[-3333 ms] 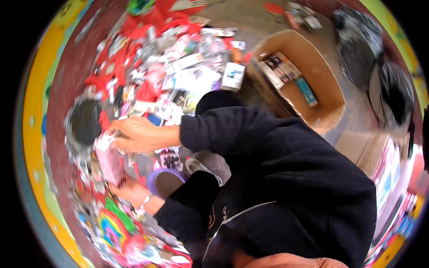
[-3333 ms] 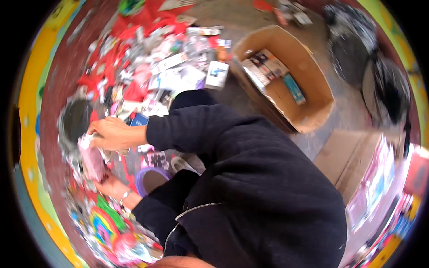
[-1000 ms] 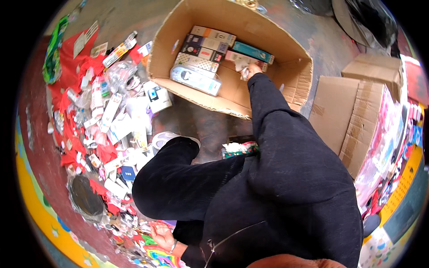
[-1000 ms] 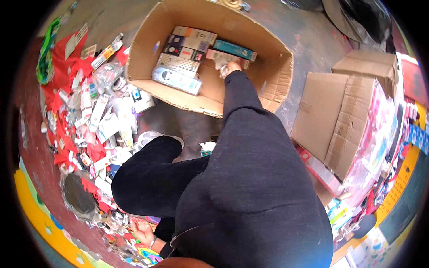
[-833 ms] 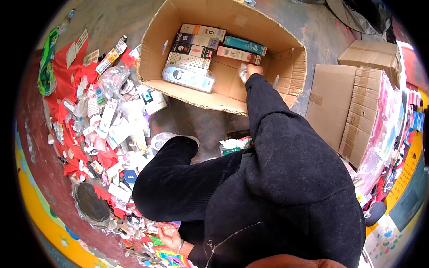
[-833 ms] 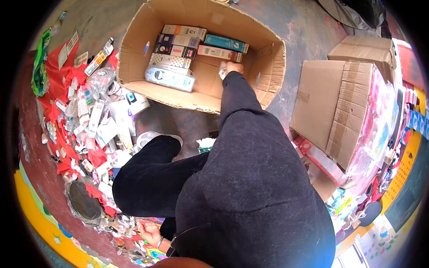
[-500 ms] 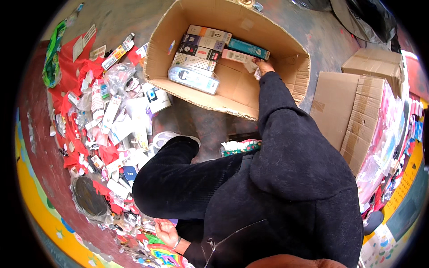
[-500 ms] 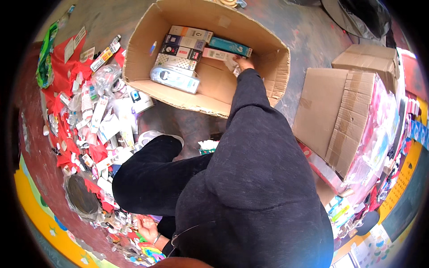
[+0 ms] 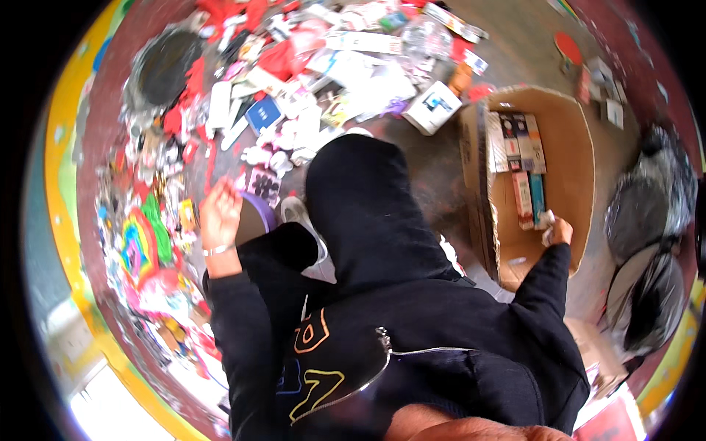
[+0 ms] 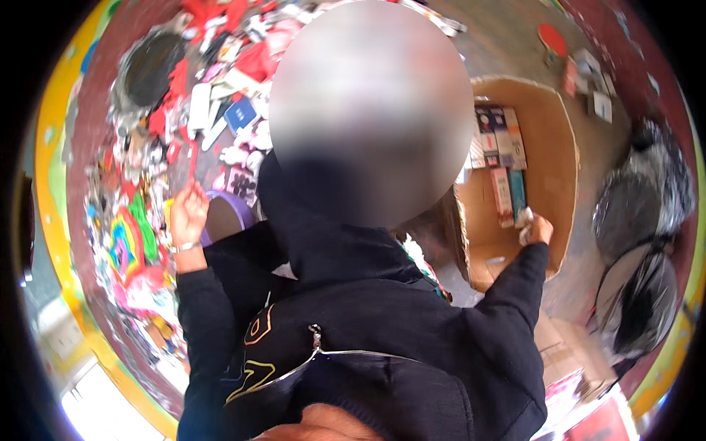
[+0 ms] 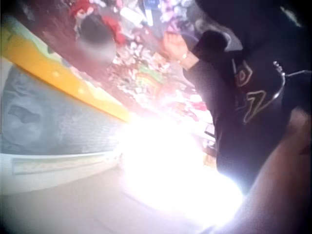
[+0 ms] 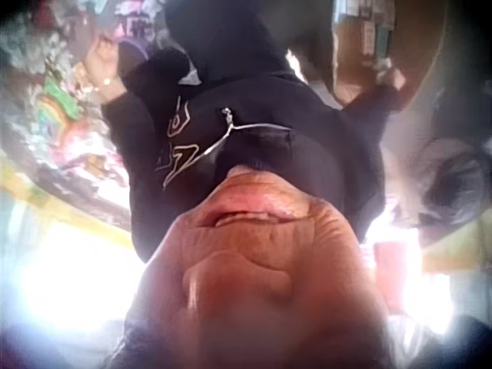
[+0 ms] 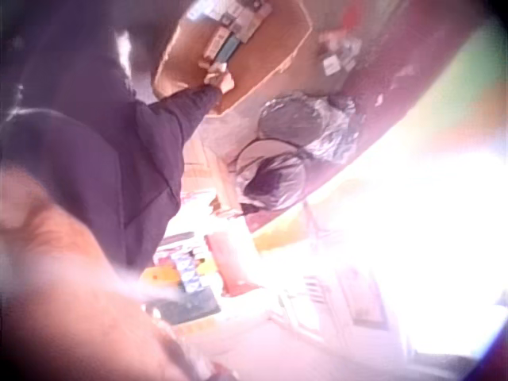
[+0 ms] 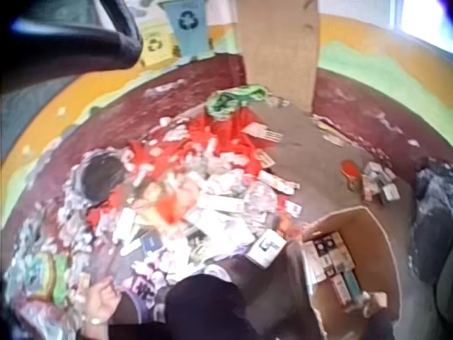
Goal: The person rinses a white cloth in a bucket of water and uses it to wipe several packaged items, including blue and white boxes and a pink tube, before placing each item into a cardboard box.
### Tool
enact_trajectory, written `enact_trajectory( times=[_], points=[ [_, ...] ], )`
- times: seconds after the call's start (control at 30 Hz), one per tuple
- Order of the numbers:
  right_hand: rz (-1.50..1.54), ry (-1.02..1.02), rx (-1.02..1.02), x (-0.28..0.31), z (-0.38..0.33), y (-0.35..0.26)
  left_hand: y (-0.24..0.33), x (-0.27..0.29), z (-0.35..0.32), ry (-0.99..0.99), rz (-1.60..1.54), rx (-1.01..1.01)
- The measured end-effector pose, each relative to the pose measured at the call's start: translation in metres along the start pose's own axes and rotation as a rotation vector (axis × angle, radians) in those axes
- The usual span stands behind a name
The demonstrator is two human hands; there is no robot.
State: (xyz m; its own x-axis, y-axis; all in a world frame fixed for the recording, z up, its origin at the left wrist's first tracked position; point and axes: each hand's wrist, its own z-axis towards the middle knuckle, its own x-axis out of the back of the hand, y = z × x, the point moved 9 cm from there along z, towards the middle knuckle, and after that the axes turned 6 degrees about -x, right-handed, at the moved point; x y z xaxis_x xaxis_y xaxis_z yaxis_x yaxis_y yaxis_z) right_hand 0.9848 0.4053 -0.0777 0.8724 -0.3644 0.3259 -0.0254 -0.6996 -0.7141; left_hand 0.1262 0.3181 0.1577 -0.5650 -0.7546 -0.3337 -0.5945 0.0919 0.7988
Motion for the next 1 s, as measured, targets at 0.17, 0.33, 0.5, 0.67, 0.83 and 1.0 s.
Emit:
enact_trajectory(
  times=[0.17,0.33,0.5,0.67,0.83,1.0],
  points=[
    [0.052,-0.184,0.208,-0.034,-0.085,-0.165,0.014,0.004,0.039,0.001,-0.099,-0.063],
    [-0.393,-0.192,0.271,-0.119,-0.126,-0.207,0.01,0.011,0.047,0.017,-0.268,0.05],
    [-0.238,-0.261,0.622,-0.244,-0.258,-0.335,0.047,0.006,0.041,-0.056,-0.381,-0.006],
    [-0.986,-0.461,1.308,-0.458,-0.363,-0.386,0.064,-0.008,0.036,-0.117,-0.436,-0.005],
    [-1.404,-1.072,1.976,-0.665,-0.425,-0.219,0.083,0.002,0.021,-0.086,-0.415,-0.092],
    [-1.544,-1.079,2.336,-0.73,-0.425,-0.091,0.093,0.012,0.014,-0.103,-0.425,-0.102]
  ],
)
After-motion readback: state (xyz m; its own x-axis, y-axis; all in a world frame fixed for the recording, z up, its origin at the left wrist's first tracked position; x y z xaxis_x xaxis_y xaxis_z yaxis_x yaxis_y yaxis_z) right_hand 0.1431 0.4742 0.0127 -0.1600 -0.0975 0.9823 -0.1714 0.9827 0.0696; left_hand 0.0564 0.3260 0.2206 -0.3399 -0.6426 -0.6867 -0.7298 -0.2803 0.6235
